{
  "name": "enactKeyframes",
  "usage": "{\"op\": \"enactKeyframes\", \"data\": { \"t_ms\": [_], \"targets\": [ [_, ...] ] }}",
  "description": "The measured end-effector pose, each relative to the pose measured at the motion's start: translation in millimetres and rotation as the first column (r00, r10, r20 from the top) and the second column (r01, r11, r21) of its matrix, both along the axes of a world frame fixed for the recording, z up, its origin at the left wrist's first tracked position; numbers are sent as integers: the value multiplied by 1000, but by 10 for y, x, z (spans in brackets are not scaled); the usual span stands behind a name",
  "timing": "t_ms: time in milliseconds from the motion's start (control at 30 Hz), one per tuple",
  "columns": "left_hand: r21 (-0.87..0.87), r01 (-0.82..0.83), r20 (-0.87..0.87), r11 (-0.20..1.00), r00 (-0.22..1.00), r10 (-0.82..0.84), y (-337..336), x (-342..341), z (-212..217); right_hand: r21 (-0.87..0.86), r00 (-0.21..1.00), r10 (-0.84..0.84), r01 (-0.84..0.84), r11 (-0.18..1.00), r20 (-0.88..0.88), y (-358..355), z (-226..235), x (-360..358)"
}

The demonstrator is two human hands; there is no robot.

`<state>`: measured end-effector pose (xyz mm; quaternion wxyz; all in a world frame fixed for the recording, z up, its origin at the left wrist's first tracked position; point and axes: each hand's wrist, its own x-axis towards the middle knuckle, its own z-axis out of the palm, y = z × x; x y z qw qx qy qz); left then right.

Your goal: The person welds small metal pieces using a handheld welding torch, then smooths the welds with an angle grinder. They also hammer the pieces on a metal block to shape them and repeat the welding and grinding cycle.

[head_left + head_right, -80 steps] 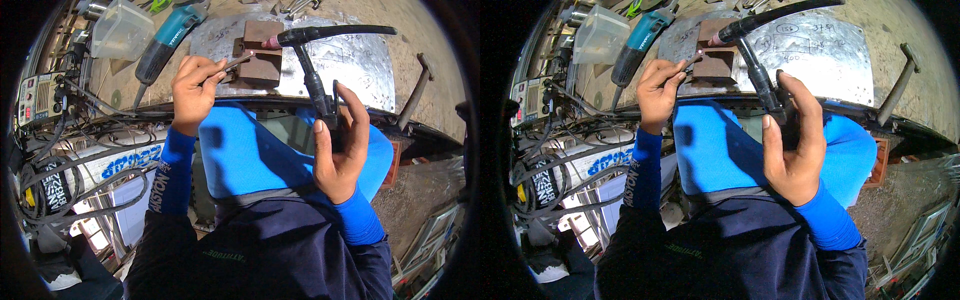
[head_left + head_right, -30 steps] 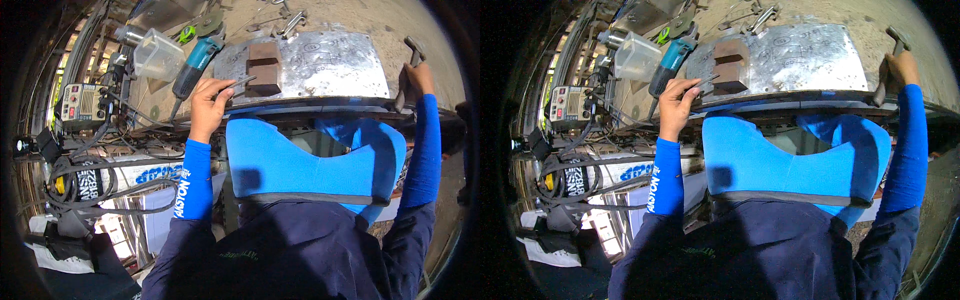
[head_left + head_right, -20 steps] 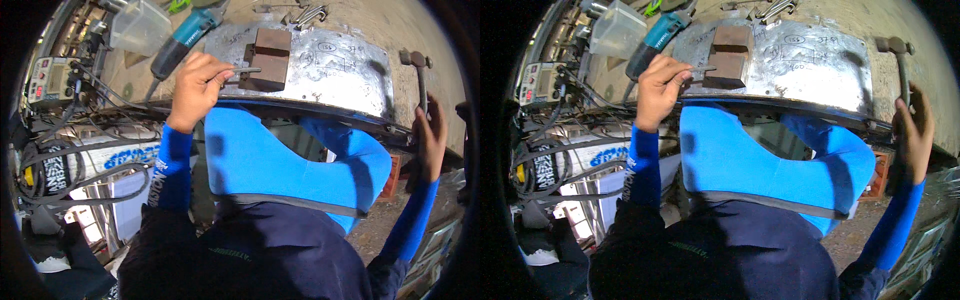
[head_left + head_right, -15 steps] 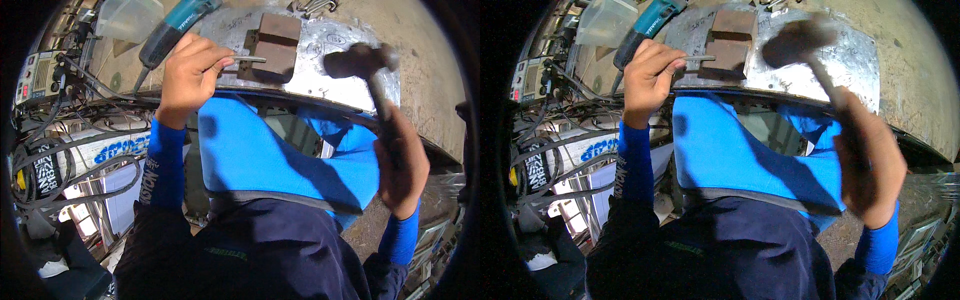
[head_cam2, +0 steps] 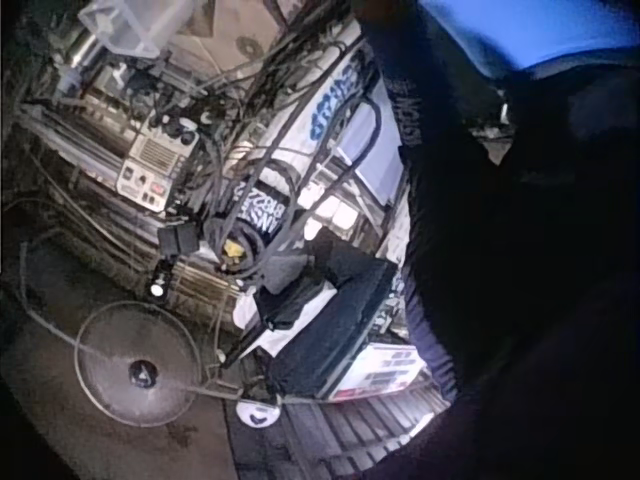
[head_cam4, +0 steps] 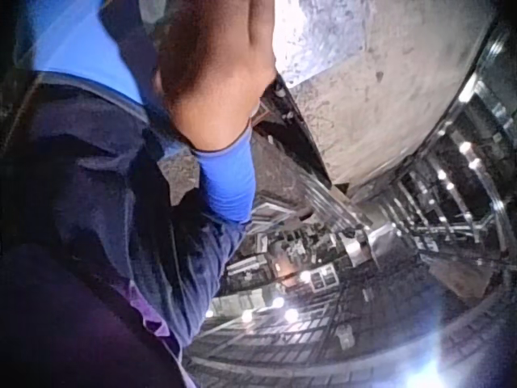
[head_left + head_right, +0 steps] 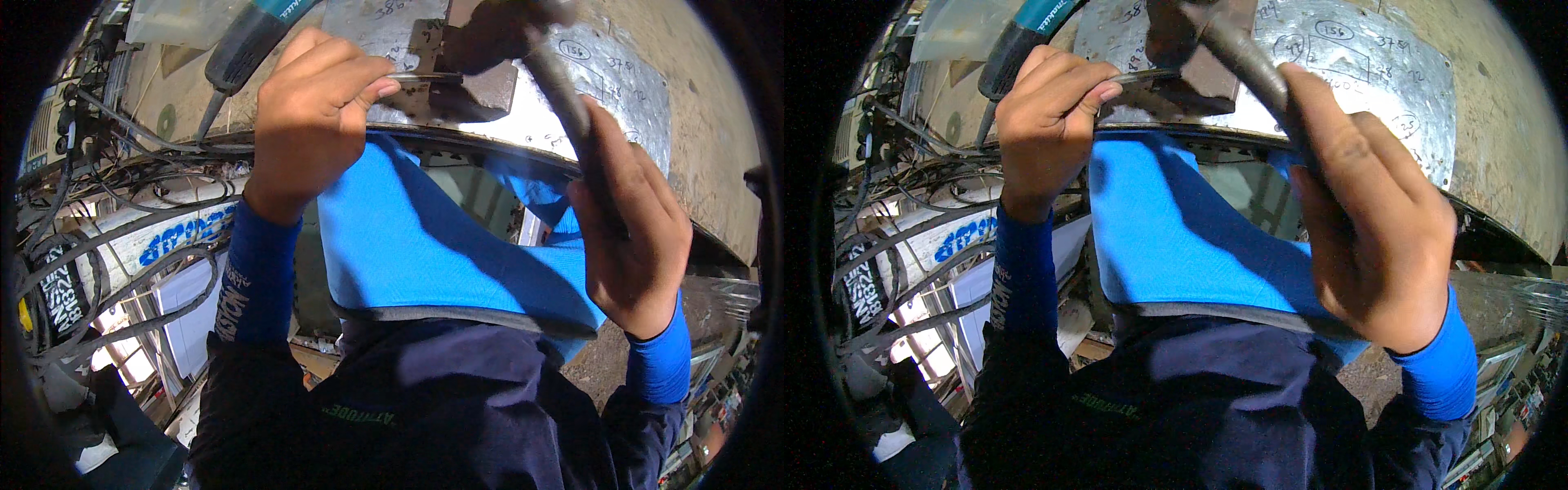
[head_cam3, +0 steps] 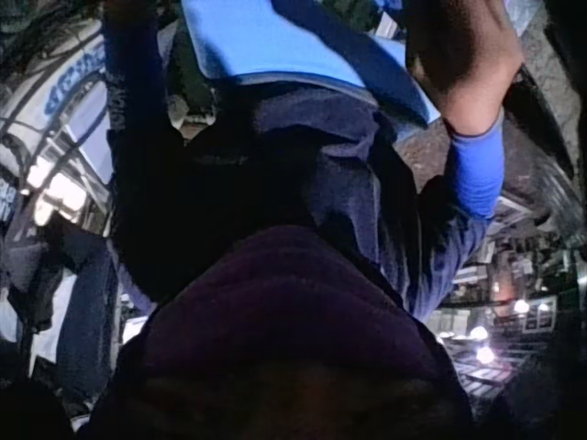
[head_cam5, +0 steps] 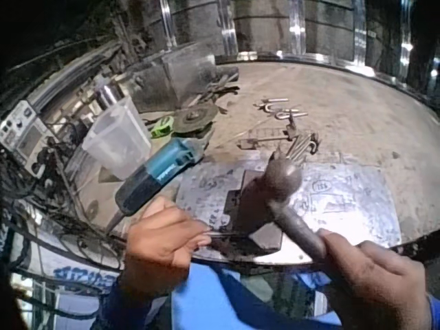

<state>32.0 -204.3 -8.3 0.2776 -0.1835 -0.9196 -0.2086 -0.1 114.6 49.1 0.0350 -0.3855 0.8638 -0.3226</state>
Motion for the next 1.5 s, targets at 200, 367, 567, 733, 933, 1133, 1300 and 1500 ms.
{"op": "enactKeyframes", "data": {
  "t_ms": [200, 367, 567, 733, 933, 1133, 1300, 1500],
  "targets": [
    [19, 13, -6, 1000, 1000, -13, -14, -15, -19, 34, 1000, -18, 18, 999, -1, 24, -10, 6],
    [17, 24, 59, 1000, 998, -25, 5, -22, 43, 11, 1000, -16, 16, 1000, 5, 20, -71, 17],
    [22, -9, 232, 1000, 973, 4, -6, -37, 147, -42, 999, -26, 25, 999, -22, 43, -114, 28],
    [35, -65, 348, 997, 936, 49, 12, -60, 226, -79, 998, -5, 9, 997, 60, -12, -127, 33],
    [24, -67, 451, 997, 891, 49, -6, -80, 291, -135, 999, -7, 14, 991, 53, -30, -175, 62],
    [-24, -114, 640, 993, 761, 103, -5, -164, 405, -89, 999, -33, 37, 995, 36, -29, -198, 83],
    [-16, -93, 698, 996, 711, 78, -125, -202, 448, -167, 996, -20, 35, 985, 90, 67, -142, -10],
    [-20, 25, 645, 999, 764, -7, -127, -222, 377, -285, 938, -252, 316, 905, 237, 260, -284, 225]
  ]
}}
